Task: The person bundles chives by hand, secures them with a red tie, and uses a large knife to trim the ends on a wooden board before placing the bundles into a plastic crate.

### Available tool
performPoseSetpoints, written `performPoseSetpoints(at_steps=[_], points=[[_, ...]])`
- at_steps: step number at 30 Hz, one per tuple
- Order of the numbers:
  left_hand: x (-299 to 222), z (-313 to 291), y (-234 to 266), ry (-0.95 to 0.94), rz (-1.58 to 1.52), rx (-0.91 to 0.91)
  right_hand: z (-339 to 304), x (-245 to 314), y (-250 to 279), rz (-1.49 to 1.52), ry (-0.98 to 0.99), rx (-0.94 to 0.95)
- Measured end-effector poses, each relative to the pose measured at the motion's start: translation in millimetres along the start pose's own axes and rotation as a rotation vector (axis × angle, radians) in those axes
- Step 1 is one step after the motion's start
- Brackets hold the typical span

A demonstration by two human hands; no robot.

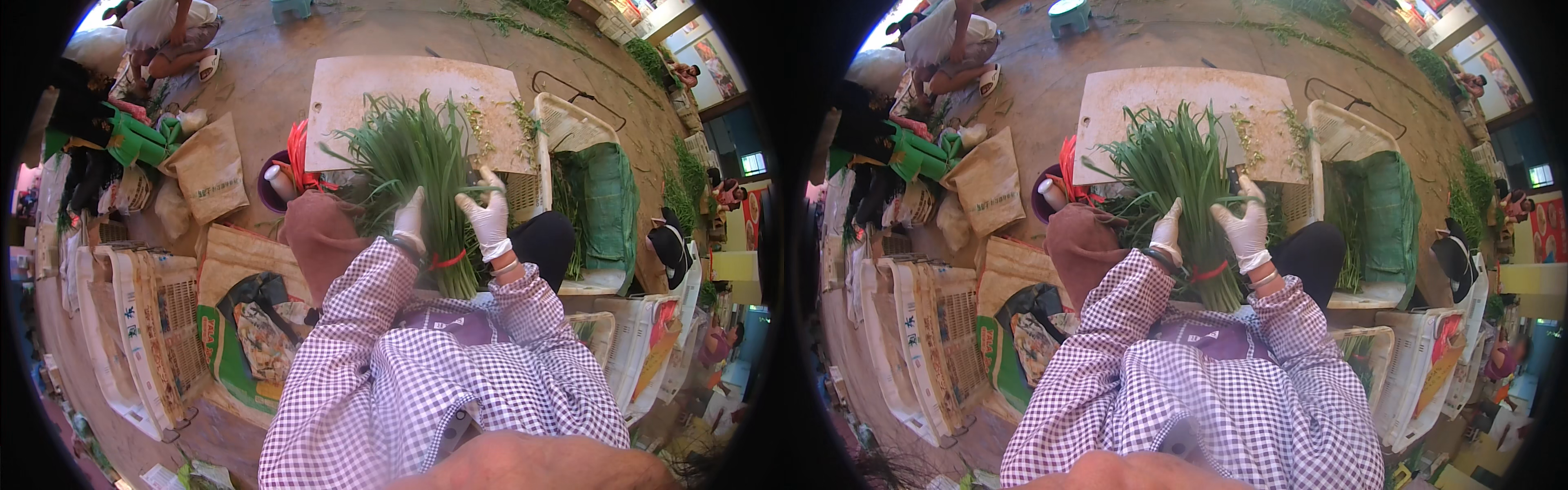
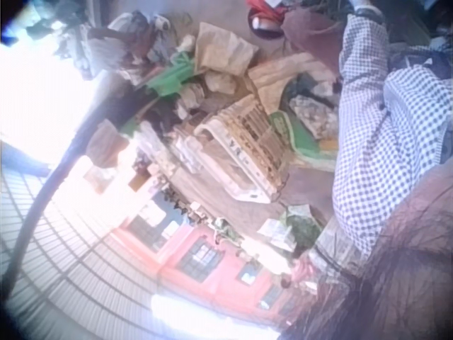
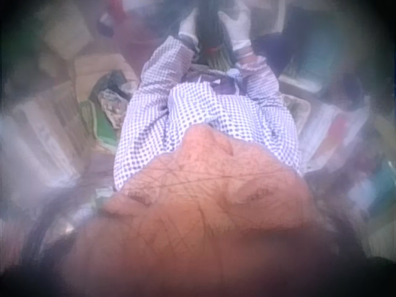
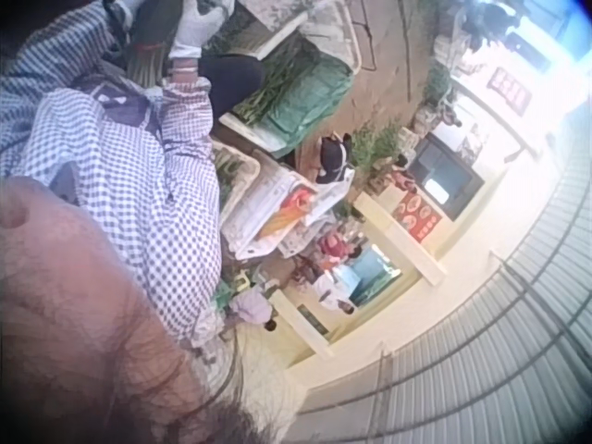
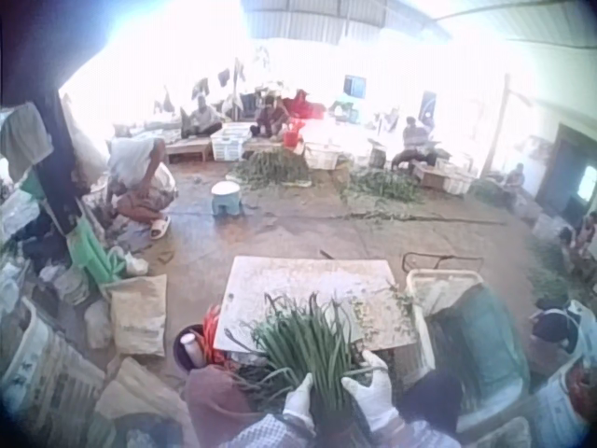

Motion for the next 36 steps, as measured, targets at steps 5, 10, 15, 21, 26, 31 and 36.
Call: performPoseSetpoints(at_steps=[5,10,15,21,26,31,36], points=[[2,1,1,0.049,-0.01,-0.051,24,60,2,-0.042,0.17,0.103],[4,0,-2,0.026,0.033,-0.052,49,70,-12,-0.017,0.258,0.168],[2,-4,0,0.067,0.05,-0.061,76,96,6,-0.287,0.591,-0.272],[2,-12,-3,0.067,0.024,0.006,73,110,14,-0.176,0.438,0.086],[12,7,5,0.039,0.05,0.012,55,56,-27,-0.299,0.067,0.298],[13,8,6,0.028,0.027,-0.022,57,25,-39,-0.133,-0.212,0.39],[9,-3,1,0.093,-0.025,0.035,55,15,-32,0.116,-0.392,0.351]])
Point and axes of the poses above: each hand's wrist, its own z-axis towards the middle knuckle, its own y-axis out of the back of the hand, x = y × z, the point moved 1 cm from there along z, towards the middle knuckle, and after that the axes turned 7 degrees about -x, right-handed, at the moved point
